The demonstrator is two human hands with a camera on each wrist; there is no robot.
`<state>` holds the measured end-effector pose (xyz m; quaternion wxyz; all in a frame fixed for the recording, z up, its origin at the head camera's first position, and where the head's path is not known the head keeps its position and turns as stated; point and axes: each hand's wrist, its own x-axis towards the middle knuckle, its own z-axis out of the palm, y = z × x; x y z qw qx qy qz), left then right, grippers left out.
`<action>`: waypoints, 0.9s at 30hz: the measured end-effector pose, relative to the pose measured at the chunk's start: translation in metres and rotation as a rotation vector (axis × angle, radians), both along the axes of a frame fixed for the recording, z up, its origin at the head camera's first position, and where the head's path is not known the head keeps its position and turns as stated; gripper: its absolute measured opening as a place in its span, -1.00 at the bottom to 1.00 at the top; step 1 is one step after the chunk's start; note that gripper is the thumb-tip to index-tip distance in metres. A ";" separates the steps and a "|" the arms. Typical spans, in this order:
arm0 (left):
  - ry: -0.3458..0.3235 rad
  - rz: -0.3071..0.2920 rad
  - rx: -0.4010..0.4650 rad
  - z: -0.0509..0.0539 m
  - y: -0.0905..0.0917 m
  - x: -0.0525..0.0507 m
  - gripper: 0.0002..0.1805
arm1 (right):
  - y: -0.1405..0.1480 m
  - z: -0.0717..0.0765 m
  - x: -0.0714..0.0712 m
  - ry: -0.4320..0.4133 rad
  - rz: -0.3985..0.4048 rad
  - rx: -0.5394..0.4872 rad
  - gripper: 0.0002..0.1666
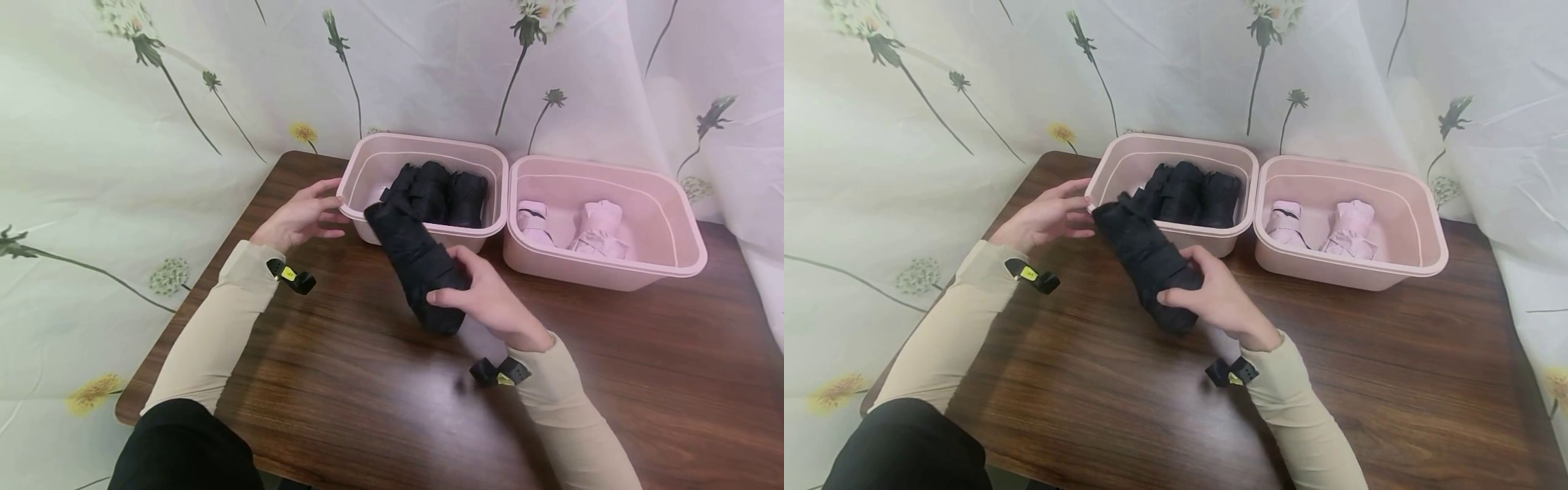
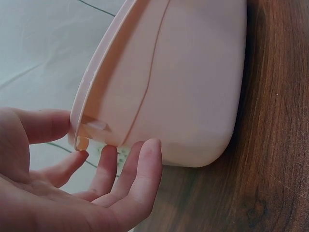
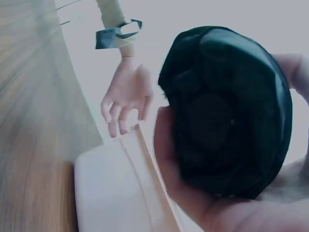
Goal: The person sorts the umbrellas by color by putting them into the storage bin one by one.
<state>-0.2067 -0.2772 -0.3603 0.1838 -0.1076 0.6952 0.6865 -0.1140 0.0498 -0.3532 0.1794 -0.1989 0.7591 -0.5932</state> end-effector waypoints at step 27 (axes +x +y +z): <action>-0.012 0.022 -0.020 -0.004 0.000 -0.004 -0.39 | 0.011 0.020 -0.030 -0.243 -0.104 -0.790 -0.63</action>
